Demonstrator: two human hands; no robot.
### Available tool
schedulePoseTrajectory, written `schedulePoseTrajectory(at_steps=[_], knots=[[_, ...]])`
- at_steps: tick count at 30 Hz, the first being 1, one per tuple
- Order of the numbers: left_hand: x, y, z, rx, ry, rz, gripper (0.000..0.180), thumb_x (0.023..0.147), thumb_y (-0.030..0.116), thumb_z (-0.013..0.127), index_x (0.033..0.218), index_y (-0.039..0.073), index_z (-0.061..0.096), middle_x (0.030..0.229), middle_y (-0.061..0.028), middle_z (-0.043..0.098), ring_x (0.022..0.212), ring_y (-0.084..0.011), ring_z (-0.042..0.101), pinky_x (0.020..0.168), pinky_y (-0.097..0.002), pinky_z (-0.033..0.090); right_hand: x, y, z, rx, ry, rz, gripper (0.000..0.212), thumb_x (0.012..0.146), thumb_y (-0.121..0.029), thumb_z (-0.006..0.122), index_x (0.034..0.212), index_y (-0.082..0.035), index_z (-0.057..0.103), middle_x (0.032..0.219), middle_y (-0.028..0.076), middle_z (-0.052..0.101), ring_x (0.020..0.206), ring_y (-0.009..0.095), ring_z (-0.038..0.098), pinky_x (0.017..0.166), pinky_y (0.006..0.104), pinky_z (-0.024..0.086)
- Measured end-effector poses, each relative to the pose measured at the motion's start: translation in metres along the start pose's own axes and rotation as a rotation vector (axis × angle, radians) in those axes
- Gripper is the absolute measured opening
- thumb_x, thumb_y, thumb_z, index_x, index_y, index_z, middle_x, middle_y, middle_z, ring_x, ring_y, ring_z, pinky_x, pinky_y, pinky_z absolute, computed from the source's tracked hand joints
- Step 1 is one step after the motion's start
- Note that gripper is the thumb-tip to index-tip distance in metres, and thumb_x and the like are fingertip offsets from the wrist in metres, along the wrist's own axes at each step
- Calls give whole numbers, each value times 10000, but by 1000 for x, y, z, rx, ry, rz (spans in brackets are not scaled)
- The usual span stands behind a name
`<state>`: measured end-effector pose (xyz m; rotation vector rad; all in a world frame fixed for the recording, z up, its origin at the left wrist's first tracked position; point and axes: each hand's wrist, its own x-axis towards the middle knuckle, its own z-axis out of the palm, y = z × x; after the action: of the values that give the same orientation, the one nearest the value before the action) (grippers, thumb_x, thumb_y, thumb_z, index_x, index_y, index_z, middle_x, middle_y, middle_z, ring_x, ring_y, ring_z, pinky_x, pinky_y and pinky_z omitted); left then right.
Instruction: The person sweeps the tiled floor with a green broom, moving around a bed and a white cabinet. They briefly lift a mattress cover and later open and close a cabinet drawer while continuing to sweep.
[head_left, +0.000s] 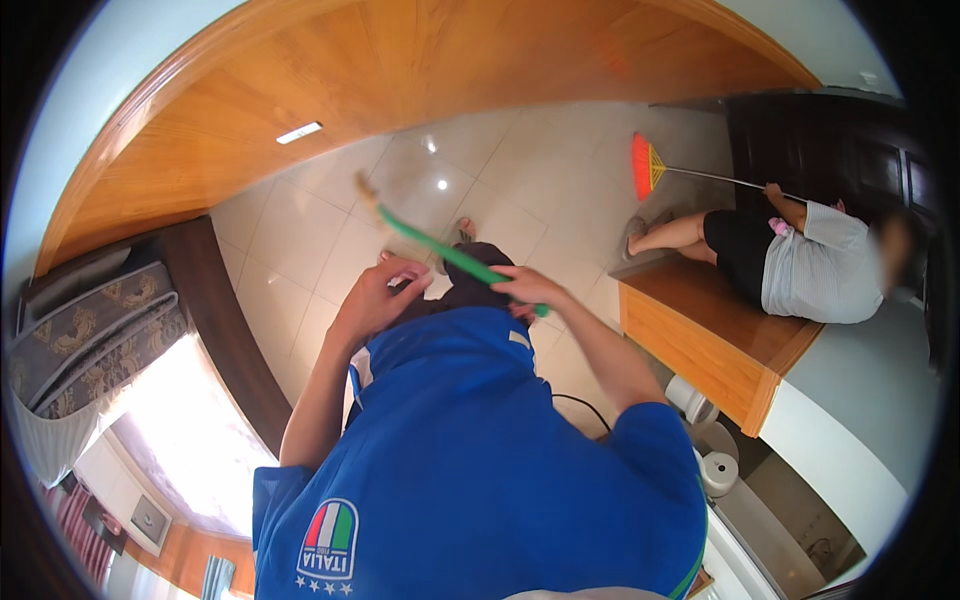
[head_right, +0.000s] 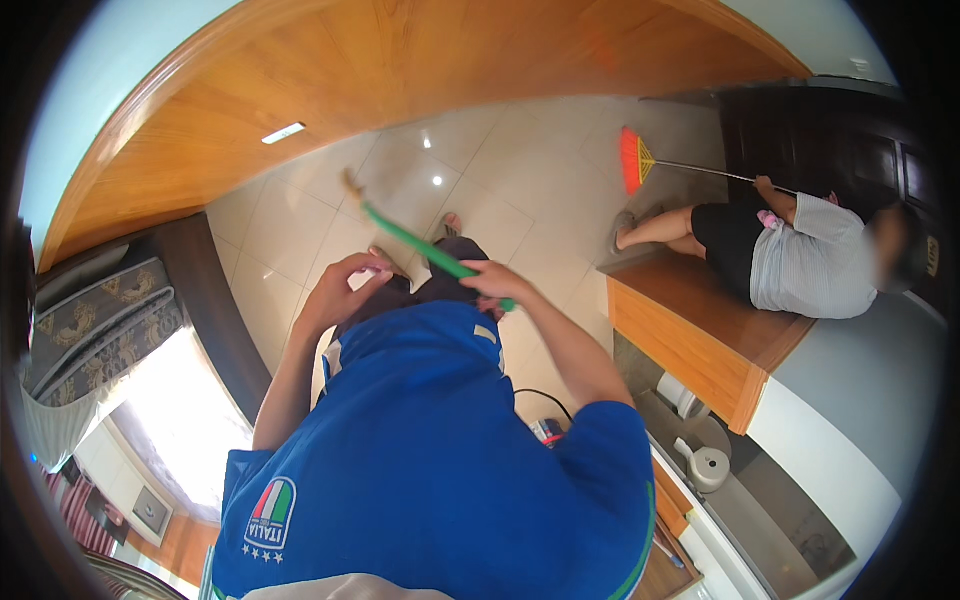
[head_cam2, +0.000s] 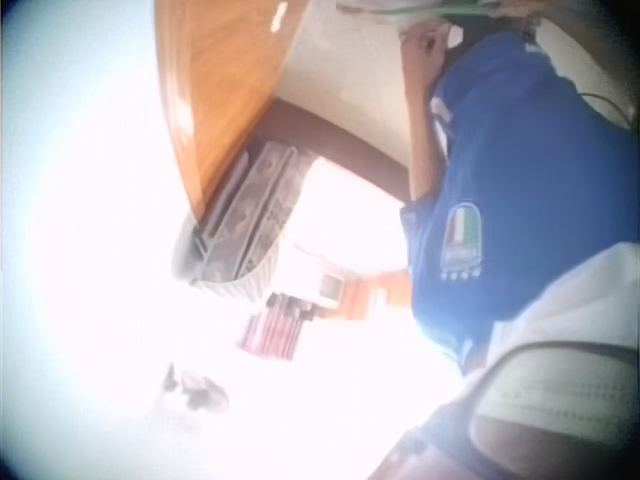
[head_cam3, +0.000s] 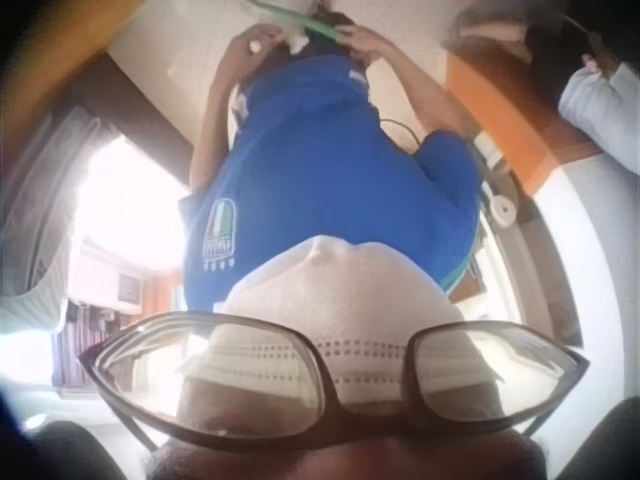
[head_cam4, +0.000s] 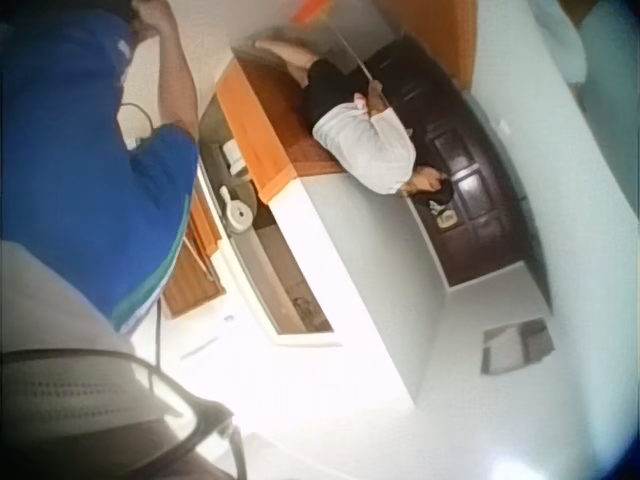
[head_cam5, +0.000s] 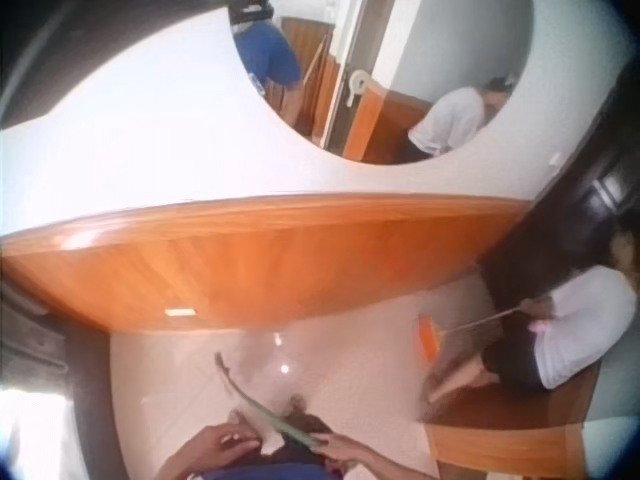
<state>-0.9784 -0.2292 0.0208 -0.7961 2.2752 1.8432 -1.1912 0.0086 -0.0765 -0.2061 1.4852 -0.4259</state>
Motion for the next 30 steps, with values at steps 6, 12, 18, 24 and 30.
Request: schedulePoseTrajectory(at_steps=[6,12,18,24,30], knots=[[4,36,1,87,62,-52,233,924,216,682,1059,26,694,1029,-105,713,984,-222,670,923,-341,493,159,-26,8,-641,84,-361,492,829,-274,656,1296,-131,609,970,165,721,818,275,722,744,421,576],[31,39,50,72,209,-181,251,900,195,709,1079,20,699,1040,-104,721,998,-212,679,906,-339,510,153,-36,-105,-1096,482,-60,382,947,-205,460,1297,-241,610,1132,88,700,1047,261,680,851,470,539],[97,103,117,66,39,-238,225,913,175,699,1072,16,692,1055,-96,714,1015,-197,666,938,-328,500,121,84,-302,-1008,633,158,393,1012,-250,406,1388,-252,519,1091,27,703,1043,222,682,807,402,550],[141,128,149,126,-47,-176,224,911,191,702,1054,19,696,1050,-95,714,1006,-209,665,937,-334,497,43,161,-405,-892,657,515,417,1017,-197,405,1422,-269,474,1139,24,683,1076,220,671,827,371,560],[153,131,155,180,-46,-97,223,889,169,720,1053,19,704,1040,-111,716,978,-215,679,906,-327,509,-4,217,-425,-667,862,614,375,1031,-234,390,1395,-212,481,1136,58,692,1050,241,684,836,380,561]])
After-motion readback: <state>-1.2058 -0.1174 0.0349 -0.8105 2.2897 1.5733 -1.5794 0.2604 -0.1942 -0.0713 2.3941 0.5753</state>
